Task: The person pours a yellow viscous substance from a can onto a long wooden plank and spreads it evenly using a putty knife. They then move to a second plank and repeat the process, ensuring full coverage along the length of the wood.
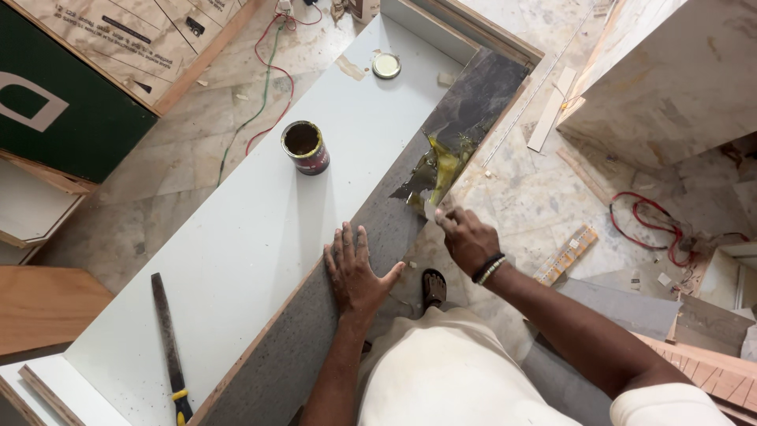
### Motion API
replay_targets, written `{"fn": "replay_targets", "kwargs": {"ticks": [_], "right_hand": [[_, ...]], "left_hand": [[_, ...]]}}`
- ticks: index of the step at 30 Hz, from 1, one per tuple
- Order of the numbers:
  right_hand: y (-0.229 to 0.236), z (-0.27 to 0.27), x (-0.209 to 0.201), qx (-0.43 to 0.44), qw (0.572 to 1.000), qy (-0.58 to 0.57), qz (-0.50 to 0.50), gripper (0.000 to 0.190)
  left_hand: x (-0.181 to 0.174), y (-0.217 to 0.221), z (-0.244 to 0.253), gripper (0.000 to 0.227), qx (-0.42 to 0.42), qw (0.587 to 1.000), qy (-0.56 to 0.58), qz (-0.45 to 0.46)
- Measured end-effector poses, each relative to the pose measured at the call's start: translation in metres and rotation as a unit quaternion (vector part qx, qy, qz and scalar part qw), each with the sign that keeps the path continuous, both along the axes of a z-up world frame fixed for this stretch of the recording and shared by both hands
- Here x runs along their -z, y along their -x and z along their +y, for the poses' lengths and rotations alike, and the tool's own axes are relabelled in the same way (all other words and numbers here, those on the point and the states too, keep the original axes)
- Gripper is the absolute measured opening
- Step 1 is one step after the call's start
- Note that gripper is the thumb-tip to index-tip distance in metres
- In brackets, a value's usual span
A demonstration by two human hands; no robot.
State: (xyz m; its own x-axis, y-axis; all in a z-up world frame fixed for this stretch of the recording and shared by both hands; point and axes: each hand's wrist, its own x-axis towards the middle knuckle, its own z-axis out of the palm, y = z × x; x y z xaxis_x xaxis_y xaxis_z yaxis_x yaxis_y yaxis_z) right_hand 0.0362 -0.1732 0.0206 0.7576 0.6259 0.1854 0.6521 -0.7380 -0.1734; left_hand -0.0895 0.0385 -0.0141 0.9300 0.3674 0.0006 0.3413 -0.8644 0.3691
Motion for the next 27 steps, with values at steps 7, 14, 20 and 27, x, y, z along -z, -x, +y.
{"fn": "replay_targets", "kwargs": {"ticks": [7, 14, 20, 27], "right_hand": [[-0.033, -0.026, 0.021, 0.046, 0.974, -0.119, 0.186, 0.02], [-0.159, -0.026, 0.031, 0.144, 0.968, -0.104, 0.176, 0.028], [-0.199, -0.023, 0.007, 0.194, 0.974, 0.002, 0.12, 0.028], [-0.191, -0.006, -0.007, 0.229, 0.952, 0.091, 0.179, 0.025]], "left_hand": [[-0.003, 0.003, 0.0, 0.112, 0.003, 1.0, -0.006, -0.008], [-0.005, 0.002, 0.0, 0.113, 0.004, 1.0, -0.001, -0.009], [-0.006, 0.002, 0.0, 0.113, 0.002, 1.0, 0.0, -0.001], [-0.004, 0.001, 0.0, 0.113, -0.003, 1.0, 0.008, 0.001]]}}
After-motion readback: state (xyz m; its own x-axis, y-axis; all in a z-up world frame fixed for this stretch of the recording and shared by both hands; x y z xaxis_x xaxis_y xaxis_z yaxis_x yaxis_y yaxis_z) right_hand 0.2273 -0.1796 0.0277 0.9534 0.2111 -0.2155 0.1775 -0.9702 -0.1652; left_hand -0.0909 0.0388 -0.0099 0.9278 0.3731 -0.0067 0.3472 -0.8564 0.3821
